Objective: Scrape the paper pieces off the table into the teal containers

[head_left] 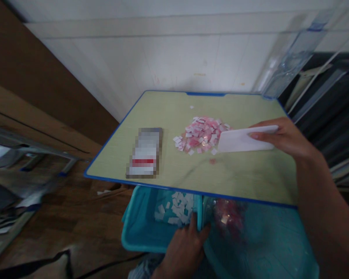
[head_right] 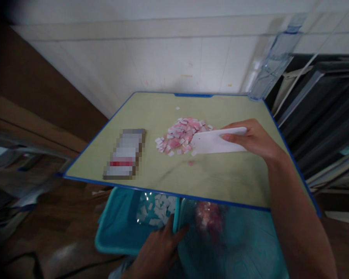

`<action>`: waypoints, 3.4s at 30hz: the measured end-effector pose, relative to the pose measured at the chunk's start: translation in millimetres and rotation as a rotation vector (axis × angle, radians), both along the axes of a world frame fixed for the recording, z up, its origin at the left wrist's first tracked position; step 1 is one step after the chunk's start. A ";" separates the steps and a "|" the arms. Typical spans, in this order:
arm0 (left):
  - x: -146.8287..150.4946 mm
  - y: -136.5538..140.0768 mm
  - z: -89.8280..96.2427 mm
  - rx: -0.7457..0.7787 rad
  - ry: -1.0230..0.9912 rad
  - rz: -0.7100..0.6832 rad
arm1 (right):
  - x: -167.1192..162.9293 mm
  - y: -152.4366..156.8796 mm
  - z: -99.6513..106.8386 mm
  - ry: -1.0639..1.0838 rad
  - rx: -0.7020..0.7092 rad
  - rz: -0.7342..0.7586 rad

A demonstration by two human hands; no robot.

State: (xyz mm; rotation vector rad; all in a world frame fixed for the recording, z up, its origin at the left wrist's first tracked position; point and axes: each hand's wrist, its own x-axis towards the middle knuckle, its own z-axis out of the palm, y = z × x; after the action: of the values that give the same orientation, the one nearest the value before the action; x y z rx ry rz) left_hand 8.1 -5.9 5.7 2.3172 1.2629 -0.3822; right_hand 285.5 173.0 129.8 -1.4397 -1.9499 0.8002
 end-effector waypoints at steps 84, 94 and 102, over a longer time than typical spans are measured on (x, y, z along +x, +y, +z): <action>1.6 1.4 0.1 -0.028 0.034 0.008 | 0.5 3.1 -2.4 0.106 -0.210 0.042; 1.0 1.3 0.6 -0.031 0.005 0.010 | 0.3 2.3 -3.1 0.217 -0.207 0.007; 1.9 2.5 2.2 -0.050 0.002 0.016 | -2.8 7.2 -9.7 0.136 -0.208 0.061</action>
State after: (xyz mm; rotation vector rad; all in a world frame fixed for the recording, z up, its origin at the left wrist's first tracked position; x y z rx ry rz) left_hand 10.0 -3.4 7.9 2.2639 1.2581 -0.4061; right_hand 282.8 180.2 120.0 -1.4076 -1.8585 1.1269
